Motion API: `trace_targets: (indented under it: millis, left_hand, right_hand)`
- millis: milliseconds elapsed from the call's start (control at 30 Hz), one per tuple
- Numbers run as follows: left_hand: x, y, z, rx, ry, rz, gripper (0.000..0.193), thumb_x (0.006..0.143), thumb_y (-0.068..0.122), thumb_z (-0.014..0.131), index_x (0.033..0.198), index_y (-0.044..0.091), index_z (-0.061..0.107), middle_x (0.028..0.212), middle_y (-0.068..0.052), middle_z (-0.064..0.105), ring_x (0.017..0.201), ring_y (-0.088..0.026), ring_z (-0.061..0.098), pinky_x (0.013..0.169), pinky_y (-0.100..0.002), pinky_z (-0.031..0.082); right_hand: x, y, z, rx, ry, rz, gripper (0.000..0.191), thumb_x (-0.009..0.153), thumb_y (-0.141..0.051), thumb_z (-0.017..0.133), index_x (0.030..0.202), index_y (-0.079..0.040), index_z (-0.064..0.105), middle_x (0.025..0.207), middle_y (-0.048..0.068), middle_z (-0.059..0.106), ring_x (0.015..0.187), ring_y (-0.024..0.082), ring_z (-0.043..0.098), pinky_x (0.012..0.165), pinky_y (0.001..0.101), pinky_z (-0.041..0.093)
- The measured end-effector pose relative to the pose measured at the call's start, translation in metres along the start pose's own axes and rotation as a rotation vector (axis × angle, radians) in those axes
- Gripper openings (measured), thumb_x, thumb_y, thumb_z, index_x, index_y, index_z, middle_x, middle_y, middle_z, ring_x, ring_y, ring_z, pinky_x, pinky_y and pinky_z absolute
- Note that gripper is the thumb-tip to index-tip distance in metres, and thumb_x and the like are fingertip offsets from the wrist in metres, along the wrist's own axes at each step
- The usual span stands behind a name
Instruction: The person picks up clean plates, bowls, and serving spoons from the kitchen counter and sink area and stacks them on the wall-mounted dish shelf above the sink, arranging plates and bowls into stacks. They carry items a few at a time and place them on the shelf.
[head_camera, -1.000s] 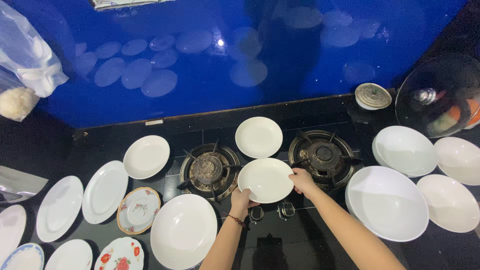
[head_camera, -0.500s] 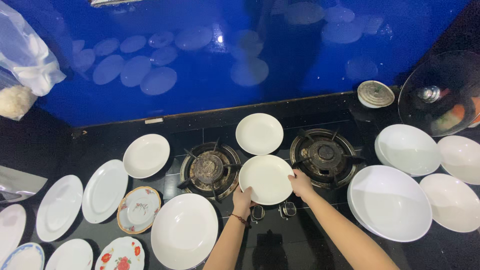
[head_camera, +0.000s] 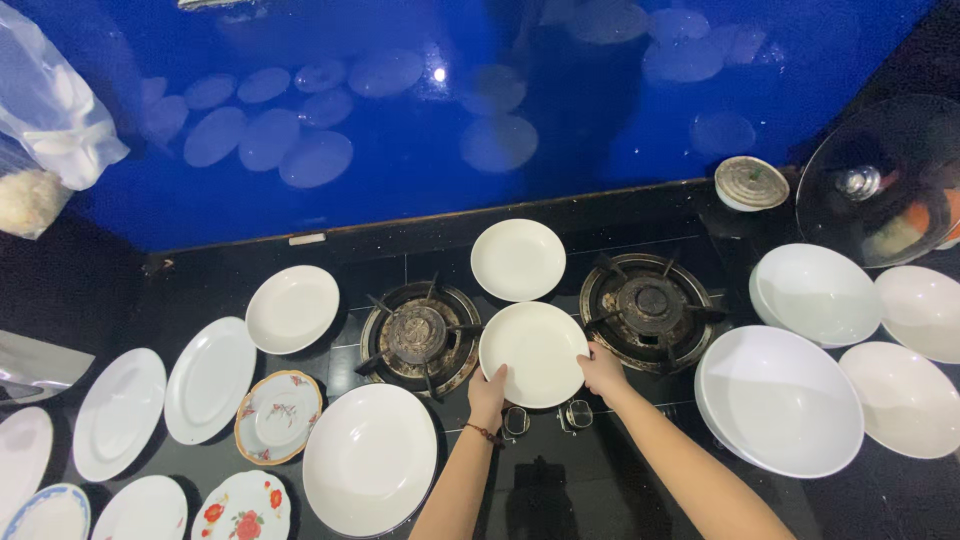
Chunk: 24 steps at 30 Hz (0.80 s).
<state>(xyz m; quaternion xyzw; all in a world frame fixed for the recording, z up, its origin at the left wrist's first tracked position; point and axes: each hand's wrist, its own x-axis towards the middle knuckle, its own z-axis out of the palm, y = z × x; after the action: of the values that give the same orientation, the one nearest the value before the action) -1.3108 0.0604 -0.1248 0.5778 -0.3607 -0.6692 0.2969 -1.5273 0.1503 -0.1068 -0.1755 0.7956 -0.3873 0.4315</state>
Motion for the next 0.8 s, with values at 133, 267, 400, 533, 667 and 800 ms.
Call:
trace_targets:
  millis: [133, 267, 400, 533, 667, 800]
  left_hand:
    - [-0.002, 0.002, -0.001, 0.130, -0.004, 0.005, 0.037, 0.092, 0.015, 0.070, 0.124, -0.002, 0.064, 0.109, -0.017, 0.075, 0.084, -0.026, 0.077, 0.063, -0.039, 0.063]
    - [0.003, 0.000, -0.004, 0.246, -0.023, 0.054, 0.040, 0.086, 0.015, 0.072, 0.120, -0.003, 0.063, 0.107, -0.019, 0.076, 0.084, -0.028, 0.078, 0.064, -0.038, 0.063]
    - [0.004, 0.002, -0.008, 0.539, 0.024, 0.228, 0.050, 0.084, 0.026, 0.079, 0.116, -0.009, 0.063, 0.107, -0.024, 0.074, 0.090, -0.031, 0.076, 0.073, -0.037, 0.060]
    - [-0.006, 0.015, -0.009, 0.650, 0.009, 0.157, 0.055, 0.083, 0.031, 0.075, 0.116, -0.011, 0.061, 0.109, -0.027, 0.072, 0.094, -0.035, 0.075, 0.073, -0.044, 0.064]
    - [-0.016, 0.025, -0.013, 0.665, -0.030, 0.085, 0.052, 0.083, 0.032, 0.071, 0.113, -0.009, 0.061, 0.108, -0.026, 0.072, 0.091, -0.036, 0.076, 0.068, -0.048, 0.066]
    - [-0.013, 0.026, -0.020, 0.933, -0.036, 0.366, 0.053, 0.085, 0.042, 0.073, 0.101, -0.008, 0.070, 0.097, -0.030, 0.073, 0.092, -0.042, 0.073, 0.080, -0.048, 0.058]
  right_hand:
    - [0.005, 0.005, 0.000, 0.007, -0.009, -0.006, 0.035, 0.094, -0.014, 0.059, 0.128, -0.008, 0.063, 0.079, 0.007, 0.061, 0.054, 0.015, 0.055, 0.042, 0.0307, 0.039]
    - [0.006, 0.005, 0.000, -0.020, 0.011, -0.017, 0.039, 0.093, -0.013, 0.059, 0.131, -0.010, 0.061, 0.079, 0.007, 0.062, 0.054, 0.016, 0.057, 0.041, 0.0316, 0.040]
    - [0.002, 0.002, 0.000, -0.105, 0.029, -0.004, 0.037, 0.093, -0.016, 0.060, 0.130, -0.009, 0.063, 0.080, 0.006, 0.065, 0.055, 0.016, 0.059, 0.043, 0.0307, 0.042]
    - [-0.003, 0.000, -0.003, -0.083, 0.016, 0.010, 0.038, 0.094, -0.019, 0.062, 0.130, -0.006, 0.064, 0.081, 0.008, 0.065, 0.056, 0.016, 0.058, 0.043, 0.0313, 0.040]
    - [-0.011, 0.002, -0.009, -0.058, 0.003, -0.001, 0.044, 0.094, -0.022, 0.063, 0.135, -0.006, 0.060, 0.084, 0.010, 0.067, 0.055, 0.018, 0.060, 0.042, 0.0328, 0.041]
    - [-0.022, 0.005, -0.021, -0.070, 0.005, 0.001, 0.047, 0.095, -0.026, 0.064, 0.137, -0.004, 0.059, 0.095, 0.010, 0.070, 0.055, 0.019, 0.061, 0.042, 0.0325, 0.043]
